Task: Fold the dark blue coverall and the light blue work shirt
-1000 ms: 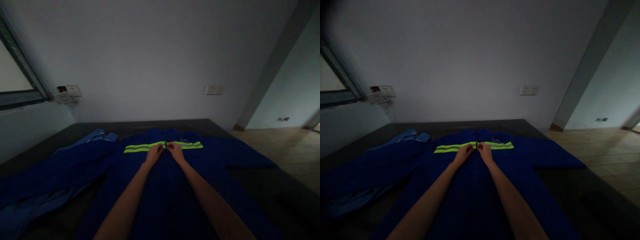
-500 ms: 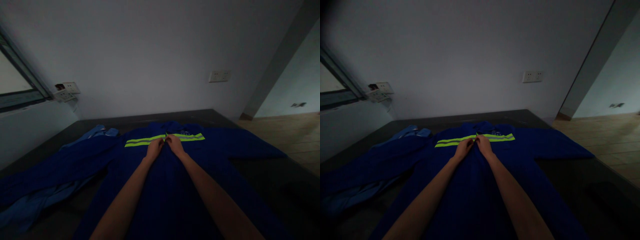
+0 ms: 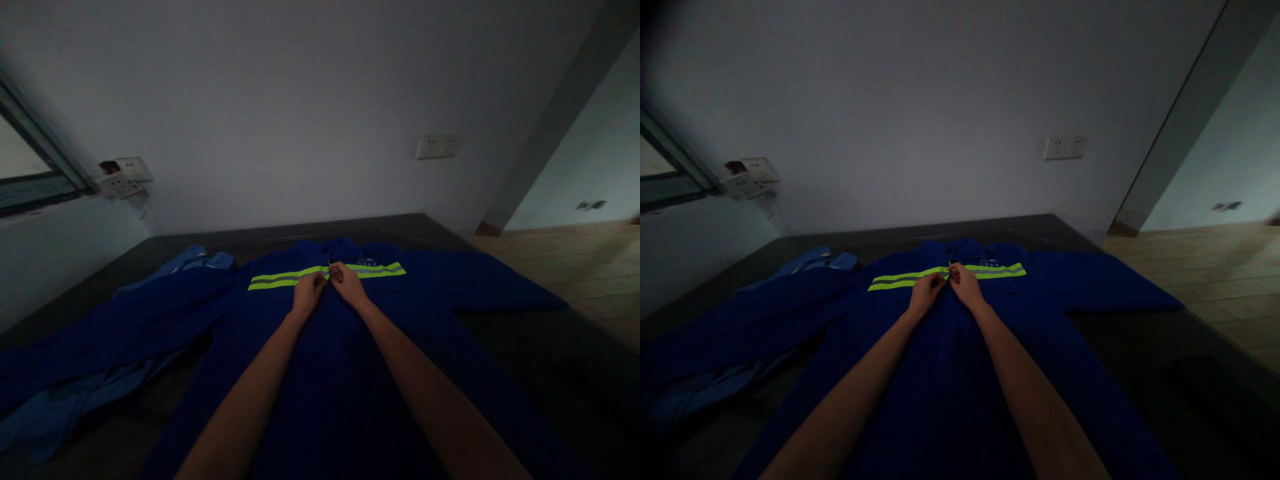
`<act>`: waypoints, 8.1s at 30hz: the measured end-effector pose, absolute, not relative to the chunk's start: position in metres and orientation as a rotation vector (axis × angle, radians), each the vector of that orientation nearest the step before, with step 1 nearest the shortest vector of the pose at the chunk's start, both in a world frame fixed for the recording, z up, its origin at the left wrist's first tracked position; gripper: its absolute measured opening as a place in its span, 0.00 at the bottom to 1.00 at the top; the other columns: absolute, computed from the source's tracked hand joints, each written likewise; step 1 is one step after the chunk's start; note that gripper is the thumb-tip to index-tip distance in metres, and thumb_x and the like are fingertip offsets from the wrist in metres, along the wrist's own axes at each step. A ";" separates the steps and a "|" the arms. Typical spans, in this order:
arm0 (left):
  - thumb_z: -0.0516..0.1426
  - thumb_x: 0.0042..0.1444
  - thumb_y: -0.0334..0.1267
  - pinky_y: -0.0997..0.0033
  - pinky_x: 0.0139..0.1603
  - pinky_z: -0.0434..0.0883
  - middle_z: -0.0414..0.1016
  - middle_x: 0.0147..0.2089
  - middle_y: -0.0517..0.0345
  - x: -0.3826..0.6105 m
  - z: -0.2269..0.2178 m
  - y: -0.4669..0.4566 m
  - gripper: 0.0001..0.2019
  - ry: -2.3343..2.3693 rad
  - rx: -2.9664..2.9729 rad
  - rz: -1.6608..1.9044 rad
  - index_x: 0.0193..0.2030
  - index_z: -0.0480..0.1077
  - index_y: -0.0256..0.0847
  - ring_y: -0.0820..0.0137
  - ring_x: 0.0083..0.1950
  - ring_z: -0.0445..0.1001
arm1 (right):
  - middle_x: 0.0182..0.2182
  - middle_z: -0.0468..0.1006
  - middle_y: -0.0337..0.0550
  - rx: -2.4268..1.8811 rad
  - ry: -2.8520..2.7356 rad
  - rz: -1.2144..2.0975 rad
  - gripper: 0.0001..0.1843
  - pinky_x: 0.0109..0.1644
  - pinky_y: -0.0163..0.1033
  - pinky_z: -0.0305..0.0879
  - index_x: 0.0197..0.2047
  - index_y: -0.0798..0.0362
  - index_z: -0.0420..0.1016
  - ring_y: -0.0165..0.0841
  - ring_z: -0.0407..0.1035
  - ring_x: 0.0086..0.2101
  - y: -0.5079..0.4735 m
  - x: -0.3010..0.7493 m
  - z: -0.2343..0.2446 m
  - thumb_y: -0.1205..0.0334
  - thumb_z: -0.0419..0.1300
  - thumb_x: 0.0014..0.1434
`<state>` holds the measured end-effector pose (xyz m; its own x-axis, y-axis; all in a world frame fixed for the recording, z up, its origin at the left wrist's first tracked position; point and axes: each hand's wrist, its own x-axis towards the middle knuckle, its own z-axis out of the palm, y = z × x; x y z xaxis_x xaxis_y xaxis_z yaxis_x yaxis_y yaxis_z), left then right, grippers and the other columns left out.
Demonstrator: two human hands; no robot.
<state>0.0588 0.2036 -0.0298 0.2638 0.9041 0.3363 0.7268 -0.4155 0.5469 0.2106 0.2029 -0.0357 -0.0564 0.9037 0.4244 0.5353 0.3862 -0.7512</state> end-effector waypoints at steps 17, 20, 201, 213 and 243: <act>0.58 0.54 0.29 0.72 0.40 0.67 0.78 0.35 0.57 0.057 -0.029 0.206 0.04 1.417 2.192 0.941 0.35 0.74 0.40 0.67 0.38 0.74 | 0.43 0.77 0.48 -1.527 -1.890 0.269 0.09 0.53 0.44 0.59 0.41 0.53 0.77 0.39 0.68 0.47 0.185 0.209 -0.038 0.69 0.60 0.56; 0.58 0.55 0.30 0.72 0.40 0.68 0.79 0.35 0.57 0.057 -0.030 0.208 0.04 1.407 2.150 0.982 0.35 0.74 0.40 0.68 0.38 0.75 | 0.41 0.77 0.48 -1.518 -1.853 0.300 0.08 0.52 0.43 0.60 0.39 0.54 0.77 0.38 0.68 0.45 0.189 0.206 -0.033 0.70 0.60 0.55; 0.57 0.57 0.37 0.71 0.40 0.68 0.70 0.45 0.56 0.034 -0.012 0.093 0.09 1.360 2.416 0.542 0.44 0.69 0.42 0.67 0.43 0.72 | 0.36 0.79 0.45 -1.790 -1.988 0.765 0.22 0.40 0.33 0.64 0.47 0.58 0.76 0.34 0.72 0.37 0.084 0.210 0.003 0.74 0.64 0.46; 0.57 0.58 0.38 0.71 0.42 0.66 0.72 0.45 0.55 0.046 -0.008 0.088 0.08 1.523 2.386 0.476 0.44 0.69 0.42 0.67 0.45 0.72 | 0.35 0.76 0.43 -1.732 -2.123 0.881 0.32 0.34 0.31 0.61 0.55 0.60 0.69 0.30 0.68 0.33 0.078 0.205 0.013 0.78 0.60 0.44; 0.54 0.59 0.35 0.73 0.35 0.64 0.71 0.36 0.59 0.042 -0.007 0.084 0.02 1.409 2.370 0.679 0.37 0.68 0.43 0.69 0.37 0.71 | 0.36 0.80 0.44 -1.584 -1.902 0.425 0.08 0.44 0.37 0.65 0.38 0.53 0.78 0.35 0.73 0.37 0.080 0.204 -0.007 0.69 0.60 0.54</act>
